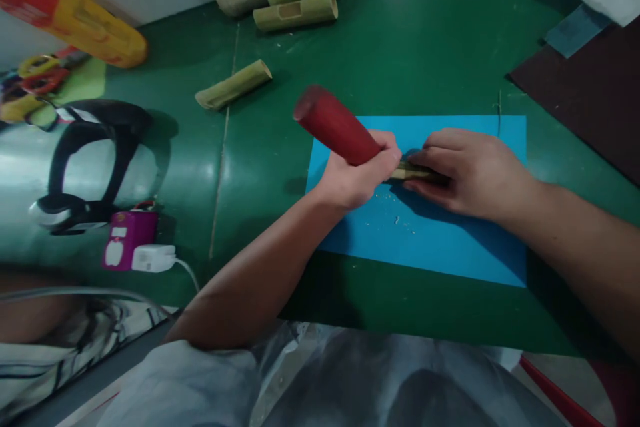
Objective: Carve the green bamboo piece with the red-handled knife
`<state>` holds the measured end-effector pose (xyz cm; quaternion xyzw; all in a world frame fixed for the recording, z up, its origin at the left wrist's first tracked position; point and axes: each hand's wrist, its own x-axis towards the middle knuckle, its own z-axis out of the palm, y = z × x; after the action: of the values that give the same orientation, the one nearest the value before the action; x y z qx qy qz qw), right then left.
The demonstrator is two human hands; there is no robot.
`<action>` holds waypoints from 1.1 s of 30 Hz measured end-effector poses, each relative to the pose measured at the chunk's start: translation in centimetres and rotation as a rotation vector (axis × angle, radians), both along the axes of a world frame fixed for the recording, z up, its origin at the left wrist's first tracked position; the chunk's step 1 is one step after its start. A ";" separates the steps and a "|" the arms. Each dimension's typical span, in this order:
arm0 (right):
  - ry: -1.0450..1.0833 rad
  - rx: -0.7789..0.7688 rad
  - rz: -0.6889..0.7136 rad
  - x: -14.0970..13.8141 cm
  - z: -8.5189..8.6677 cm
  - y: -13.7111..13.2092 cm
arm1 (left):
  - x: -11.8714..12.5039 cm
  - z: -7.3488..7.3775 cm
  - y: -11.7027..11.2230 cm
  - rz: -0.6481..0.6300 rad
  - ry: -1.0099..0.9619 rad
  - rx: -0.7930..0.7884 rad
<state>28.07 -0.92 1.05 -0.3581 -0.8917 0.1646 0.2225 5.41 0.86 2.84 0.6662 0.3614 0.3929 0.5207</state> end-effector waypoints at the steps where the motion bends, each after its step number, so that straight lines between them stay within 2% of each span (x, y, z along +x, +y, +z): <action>1: -0.002 0.001 -0.009 0.0 0.0 0.0 | 0.2 -0.1 0.0 0.038 -0.024 -0.006; 3: -0.012 0.013 -0.027 0.0 0.1 -0.1 | 0.5 -0.4 0.0 0.121 -0.069 0.000; 6: -0.025 0.037 -0.029 0.0 0.1 -0.1 | 1.0 -0.9 0.1 0.149 -0.078 0.007; 17: 0.001 0.023 -0.008 0.0 0.2 0.0 | 0.5 -1.3 0.1 0.088 -0.017 0.134; 24: 0.034 0.077 0.023 0.1 -0.3 0.0 | 0.2 -0.7 0.1 0.019 0.020 0.053; 27: 0.011 0.048 0.014 0.2 -0.3 -0.1 | 0.0 -0.1 0.0 -0.020 0.032 -0.005; 29: -0.008 0.026 -0.005 0.1 -0.1 -0.2 | 0.2 0.1 -0.2 0.009 0.018 -0.043; 33: -0.012 0.011 -0.035 0.0 0.2 -0.2 | 1.0 0.1 -0.3 0.169 -0.056 -0.056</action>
<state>28.10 -1.15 1.22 -0.3736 -0.8874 0.1537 0.2221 6.40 0.57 2.90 0.6075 0.4123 0.4436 0.5139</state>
